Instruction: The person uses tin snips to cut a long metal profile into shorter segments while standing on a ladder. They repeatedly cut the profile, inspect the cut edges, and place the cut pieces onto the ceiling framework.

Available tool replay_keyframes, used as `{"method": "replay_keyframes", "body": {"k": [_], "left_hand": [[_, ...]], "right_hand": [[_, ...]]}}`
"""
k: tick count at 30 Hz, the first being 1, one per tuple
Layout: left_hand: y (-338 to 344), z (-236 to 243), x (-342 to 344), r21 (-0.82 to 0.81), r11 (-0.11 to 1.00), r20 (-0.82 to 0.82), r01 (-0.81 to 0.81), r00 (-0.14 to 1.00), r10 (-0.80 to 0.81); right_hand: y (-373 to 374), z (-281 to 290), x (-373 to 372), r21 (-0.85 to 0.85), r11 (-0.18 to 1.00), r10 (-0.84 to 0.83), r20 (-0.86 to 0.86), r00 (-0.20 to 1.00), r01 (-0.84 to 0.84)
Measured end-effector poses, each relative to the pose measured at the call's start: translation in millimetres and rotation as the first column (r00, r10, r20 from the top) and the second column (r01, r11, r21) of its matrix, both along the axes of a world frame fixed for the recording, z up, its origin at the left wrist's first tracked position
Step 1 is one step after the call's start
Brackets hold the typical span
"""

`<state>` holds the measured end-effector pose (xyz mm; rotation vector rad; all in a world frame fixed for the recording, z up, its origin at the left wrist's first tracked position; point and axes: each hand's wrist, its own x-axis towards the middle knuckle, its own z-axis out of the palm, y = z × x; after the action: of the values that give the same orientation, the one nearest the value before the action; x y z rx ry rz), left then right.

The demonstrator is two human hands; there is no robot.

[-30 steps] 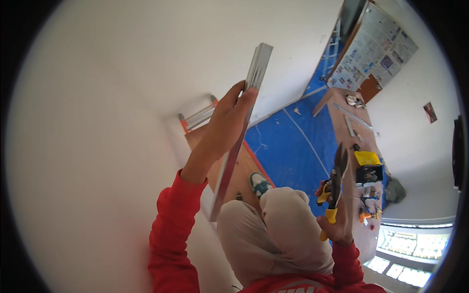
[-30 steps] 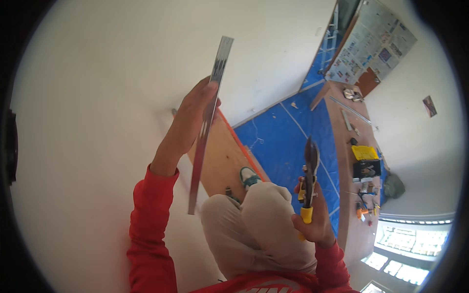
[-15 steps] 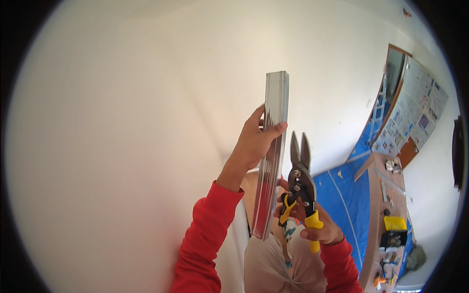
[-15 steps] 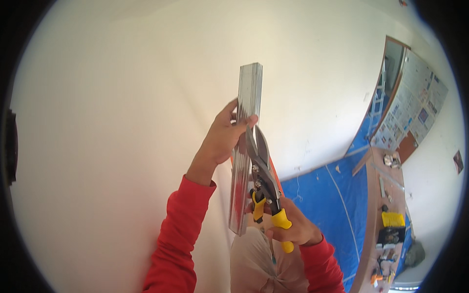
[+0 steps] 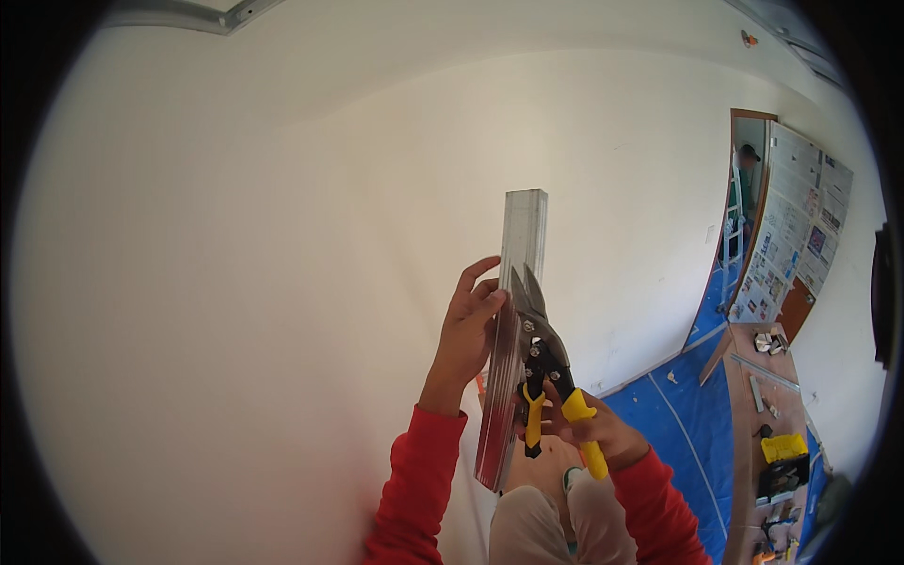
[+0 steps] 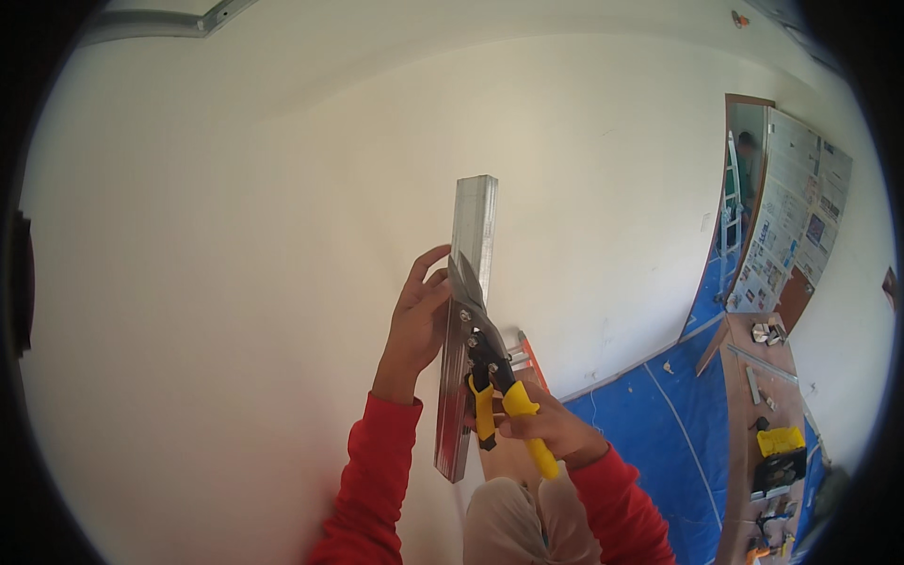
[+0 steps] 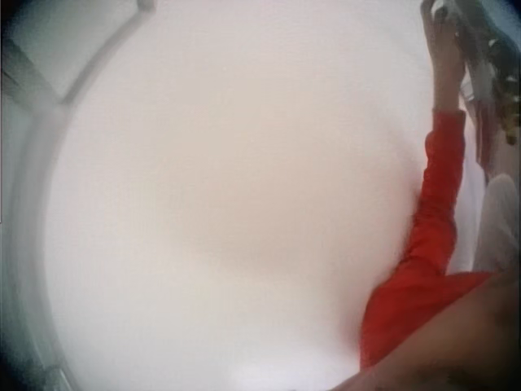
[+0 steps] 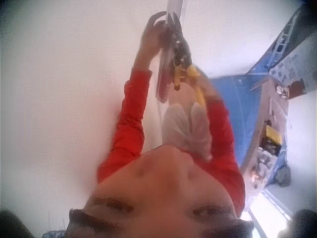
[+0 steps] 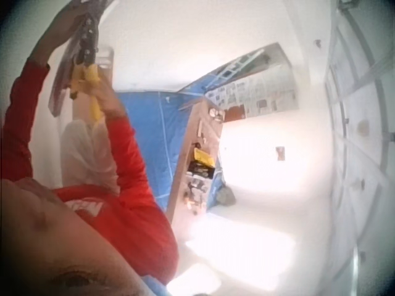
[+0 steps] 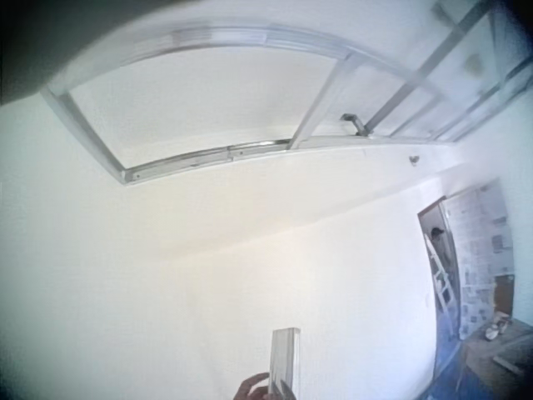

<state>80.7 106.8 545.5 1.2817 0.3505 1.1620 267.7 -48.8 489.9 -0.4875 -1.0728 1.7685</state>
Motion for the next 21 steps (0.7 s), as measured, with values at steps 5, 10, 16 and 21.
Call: {"method": "replay_keyframes", "body": {"k": [5,10,16,21], "left_hand": [[-17,-30,-17,0.026,0.999,0.065,0.039,0.997,-0.041],[-101,-93,-35,-0.073,0.987,0.168,-0.146,0.973,0.157],[-91,-86,-41,0.679,0.630,0.072,-0.376,0.889,0.453],[-119,-34,-22,0.711,0.477,0.182,-0.517,0.791,0.585]], "right_hand": [[-1,20,-2,0.056,0.995,0.088,-0.143,0.986,-0.080],[1,44,-10,0.068,0.994,0.101,-0.185,0.978,-0.089],[19,85,-22,0.233,0.942,0.298,-0.252,0.921,-0.242],[25,102,-32,0.207,0.930,0.360,-0.344,0.867,-0.304]]}}
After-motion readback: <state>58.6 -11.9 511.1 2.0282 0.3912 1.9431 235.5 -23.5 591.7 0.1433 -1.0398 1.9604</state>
